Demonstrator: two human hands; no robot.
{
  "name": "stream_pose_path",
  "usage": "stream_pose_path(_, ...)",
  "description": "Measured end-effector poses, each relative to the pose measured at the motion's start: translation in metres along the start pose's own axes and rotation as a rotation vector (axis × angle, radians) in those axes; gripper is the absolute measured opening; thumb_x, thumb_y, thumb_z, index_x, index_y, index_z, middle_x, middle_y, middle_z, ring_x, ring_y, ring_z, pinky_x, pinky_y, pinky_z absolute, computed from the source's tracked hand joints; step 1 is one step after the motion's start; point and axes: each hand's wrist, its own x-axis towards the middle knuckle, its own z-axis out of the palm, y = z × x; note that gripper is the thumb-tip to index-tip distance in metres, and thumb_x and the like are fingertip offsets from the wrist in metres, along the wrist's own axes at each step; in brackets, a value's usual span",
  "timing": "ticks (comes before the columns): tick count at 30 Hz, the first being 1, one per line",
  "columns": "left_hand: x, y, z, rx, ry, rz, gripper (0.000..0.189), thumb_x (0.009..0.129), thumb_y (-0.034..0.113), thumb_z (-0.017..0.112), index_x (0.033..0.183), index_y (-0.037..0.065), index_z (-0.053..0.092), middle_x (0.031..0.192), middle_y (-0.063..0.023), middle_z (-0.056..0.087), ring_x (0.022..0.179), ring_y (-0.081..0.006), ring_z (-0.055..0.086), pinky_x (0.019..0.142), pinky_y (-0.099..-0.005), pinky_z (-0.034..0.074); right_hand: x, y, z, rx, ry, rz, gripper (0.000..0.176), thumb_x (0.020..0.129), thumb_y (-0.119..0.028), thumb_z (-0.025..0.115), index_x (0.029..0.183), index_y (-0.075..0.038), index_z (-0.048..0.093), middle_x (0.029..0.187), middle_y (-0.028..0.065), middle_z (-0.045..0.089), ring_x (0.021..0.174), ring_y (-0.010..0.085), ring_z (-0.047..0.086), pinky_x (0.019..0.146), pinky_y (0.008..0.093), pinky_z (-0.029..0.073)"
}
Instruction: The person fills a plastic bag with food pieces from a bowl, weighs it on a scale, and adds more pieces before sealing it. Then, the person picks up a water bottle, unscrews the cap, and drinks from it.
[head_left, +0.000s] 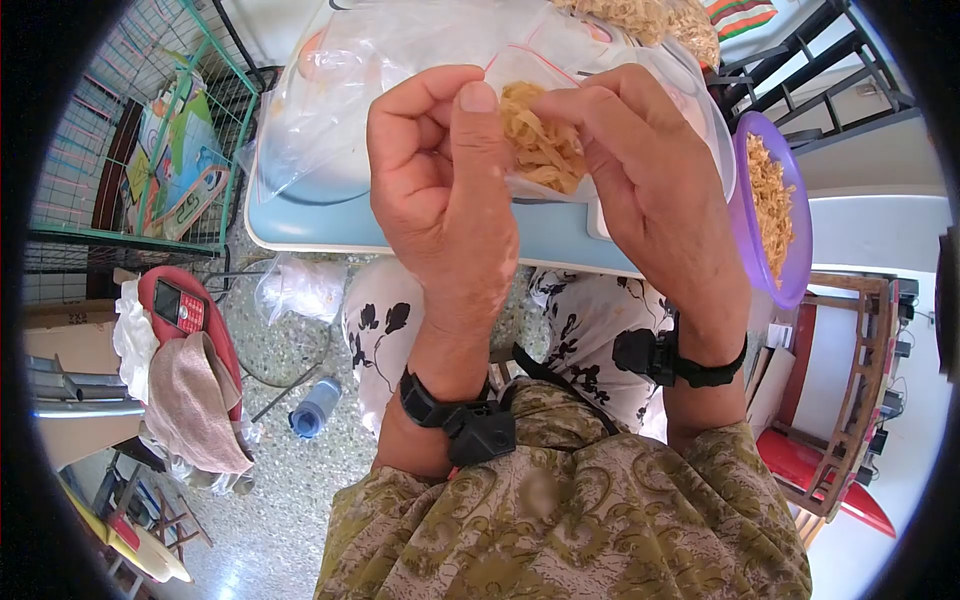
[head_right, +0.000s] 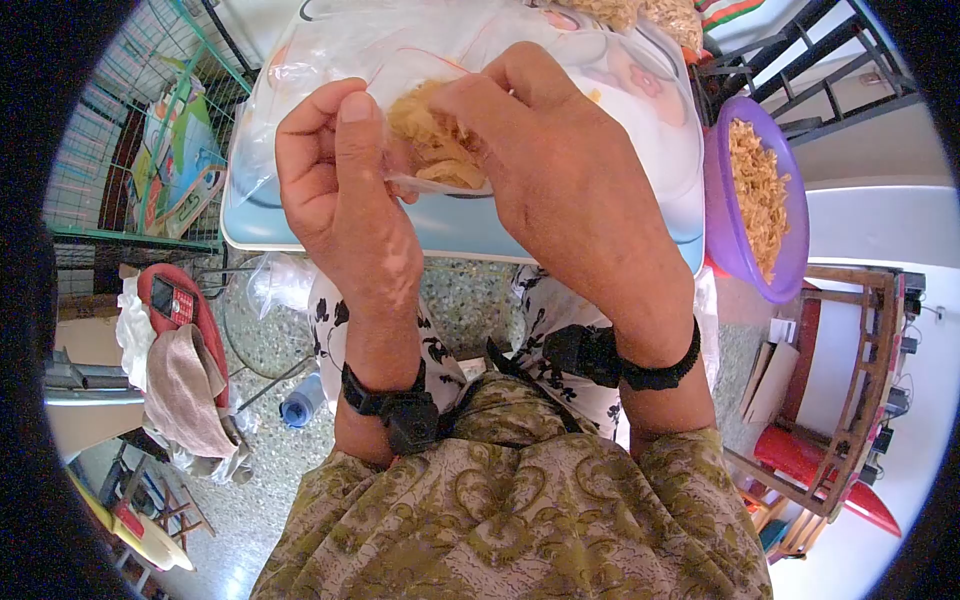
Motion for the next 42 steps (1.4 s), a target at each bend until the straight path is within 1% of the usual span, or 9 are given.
stream_pose_path(5, 0.0, -0.003, -0.001, -0.004, -0.022, 0.011, 0.017, 0.097, 0.015, 0.064, 0.107, 0.003, 0.059, 0.073, 0.002, 0.055, 0.057, -0.0027, 0.046, 0.047, -0.0173, 0.033, -0.001, 0.005, -0.001, -0.043, -0.007, -0.018, 0.018, 0.09, 0.002, 0.057, 0.104, -0.005, 0.066, 0.09, 0.0094, 0.059, 0.08, 0.0259, 0.059, 0.07, 0.0338, 0.047)
stream_pose_path(9, 0.0, -0.002, 0.001, 0.005, -0.002, 0.014, 0.017, 0.097, 0.015, 0.063, 0.107, 0.002, 0.058, 0.072, 0.0019, 0.054, 0.056, -0.0031, 0.045, 0.047, -0.0177, 0.032, -0.001, 0.007, 0.0, -0.065, 0.029, -0.027, 0.016, 0.09, 0.001, 0.058, 0.103, -0.005, 0.066, 0.088, 0.0093, 0.059, 0.076, 0.0252, 0.059, 0.067, 0.0333, 0.047)
stream_pose_path(14, 0.001, -0.003, -0.001, 0.011, 0.001, 0.044, 0.017, 0.097, 0.014, 0.063, 0.108, 0.002, 0.058, 0.071, 0.0018, 0.053, 0.056, -0.0037, 0.045, 0.048, -0.0182, 0.032, 0.001, 0.008, 0.001, -0.034, 0.116, 0.005, 0.015, 0.091, -0.002, 0.062, 0.105, -0.006, 0.067, 0.087, 0.0068, 0.063, 0.07, 0.0178, 0.06, 0.059, 0.027, 0.047)
stream_pose_path(21, 0.001, -0.002, -0.001, 0.003, -0.008, 0.044, 0.017, 0.097, 0.014, 0.064, 0.108, 0.002, 0.058, 0.071, 0.0015, 0.054, 0.056, -0.0043, 0.045, 0.048, -0.0185, 0.033, 0.0, 0.01, -0.003, -0.017, 0.106, -0.007, 0.017, 0.091, -0.003, 0.064, 0.107, -0.006, 0.067, 0.088, 0.0054, 0.063, 0.07, 0.0136, 0.06, 0.059, 0.0247, 0.047)
stream_pose_path(29, 0.0, -0.004, -0.001, 0.019, -0.015, 0.042, 0.018, 0.097, 0.015, 0.064, 0.108, 0.002, 0.058, 0.071, 0.0016, 0.054, 0.056, -0.0042, 0.045, 0.048, -0.0184, 0.033, -0.007, 0.019, -0.024, 0.101, 0.136, 0.091, 0.016, 0.094, -0.003, 0.06, 0.109, -0.002, 0.067, 0.091, 0.0029, 0.064, 0.074, 0.0072, 0.06, 0.062, 0.0212, 0.047)
stream_pose_path(31, 0.0, -0.004, -0.001, 0.013, -0.018, 0.023, 0.018, 0.097, 0.016, 0.064, 0.108, 0.002, 0.058, 0.071, 0.0016, 0.053, 0.056, -0.0041, 0.045, 0.048, -0.0186, 0.032, -0.008, 0.022, -0.032, 0.084, 0.131, 0.105, 0.016, 0.095, -0.005, 0.059, 0.108, -0.002, 0.067, 0.089, 0.0032, 0.065, 0.076, 0.0081, 0.061, 0.065, 0.0213, 0.048)
stream_pose_path(33, 0.0, -0.005, -0.002, 0.008, -0.022, 0.022, 0.018, 0.097, 0.016, 0.064, 0.108, 0.002, 0.058, 0.071, 0.0017, 0.053, 0.056, -0.0041, 0.045, 0.048, -0.0187, 0.032, -0.009, 0.024, -0.038, 0.013, 0.079, 0.175, 0.011, 0.092, -0.006, 0.061, 0.101, -0.003, 0.067, 0.09, 0.009, 0.067, 0.077, 0.0187, 0.064, 0.068, 0.0282, 0.051)
stream_pose_path(40, 0.002, -0.007, -0.002, -0.003, -0.03, 0.031, 0.018, 0.098, 0.015, 0.063, 0.108, 0.002, 0.058, 0.071, 0.0016, 0.053, 0.057, -0.004, 0.045, 0.048, -0.0189, 0.032, -0.018, 0.053, -0.047, -0.062, -0.039, 0.158, 0.012, 0.093, -0.006, 0.057, 0.101, -0.001, 0.065, 0.089, 0.0121, 0.066, 0.08, 0.0233, 0.065, 0.073, 0.0309, 0.05)
stream_pose_path(42, 0.002, -0.006, -0.002, 0.01, -0.03, 0.023, 0.018, 0.098, 0.015, 0.063, 0.108, 0.002, 0.058, 0.071, 0.0016, 0.053, 0.056, -0.004, 0.044, 0.048, -0.0191, 0.032, -0.02, 0.055, -0.045, -0.008, -0.086, 0.258, 0.013, 0.095, -0.008, 0.055, 0.101, -0.001, 0.064, 0.089, 0.0141, 0.067, 0.082, 0.0267, 0.066, 0.074, 0.0335, 0.05)
